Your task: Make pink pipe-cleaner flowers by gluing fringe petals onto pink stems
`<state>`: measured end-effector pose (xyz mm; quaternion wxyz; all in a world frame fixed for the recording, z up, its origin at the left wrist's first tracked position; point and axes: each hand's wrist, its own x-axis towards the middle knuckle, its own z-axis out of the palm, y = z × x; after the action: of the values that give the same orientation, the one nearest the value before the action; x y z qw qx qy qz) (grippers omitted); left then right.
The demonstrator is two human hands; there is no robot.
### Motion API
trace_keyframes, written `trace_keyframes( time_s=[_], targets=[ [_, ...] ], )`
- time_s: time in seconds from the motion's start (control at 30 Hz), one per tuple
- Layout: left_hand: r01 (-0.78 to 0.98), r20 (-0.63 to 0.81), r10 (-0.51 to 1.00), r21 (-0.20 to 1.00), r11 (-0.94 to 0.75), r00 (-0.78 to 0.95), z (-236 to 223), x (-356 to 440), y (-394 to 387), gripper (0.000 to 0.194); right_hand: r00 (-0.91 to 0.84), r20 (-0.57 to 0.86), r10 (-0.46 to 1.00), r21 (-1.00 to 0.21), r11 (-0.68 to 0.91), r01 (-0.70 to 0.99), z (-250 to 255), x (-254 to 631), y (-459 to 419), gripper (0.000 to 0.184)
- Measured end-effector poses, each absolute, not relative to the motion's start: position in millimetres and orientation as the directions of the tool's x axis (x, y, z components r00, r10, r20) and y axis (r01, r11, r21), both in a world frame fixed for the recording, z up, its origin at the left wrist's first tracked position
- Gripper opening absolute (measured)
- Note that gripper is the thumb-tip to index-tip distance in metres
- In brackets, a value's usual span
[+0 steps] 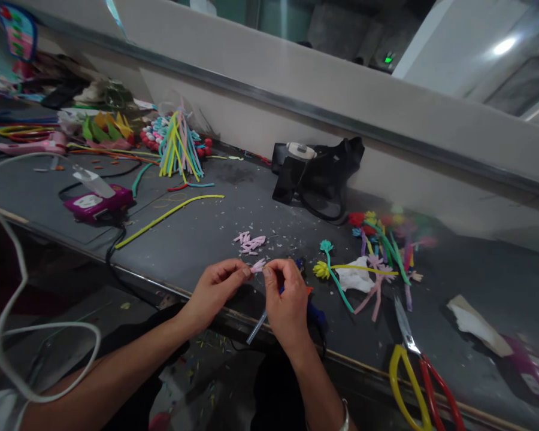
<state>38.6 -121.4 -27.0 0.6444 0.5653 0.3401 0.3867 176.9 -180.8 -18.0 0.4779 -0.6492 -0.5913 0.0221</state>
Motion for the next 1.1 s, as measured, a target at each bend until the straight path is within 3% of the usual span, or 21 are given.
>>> trace_keyframes(
  time_s=[1.1],
  targets=[
    [-0.078, 0.017, 0.881, 0.997, 0.023, 0.473, -27.4, 37.2, -121.9, 0.027, 0.399, 0.495, 0.772, -0.693, 0.074, 0.718, -21.9, 167.9, -180.5, 0.019]
  ],
)
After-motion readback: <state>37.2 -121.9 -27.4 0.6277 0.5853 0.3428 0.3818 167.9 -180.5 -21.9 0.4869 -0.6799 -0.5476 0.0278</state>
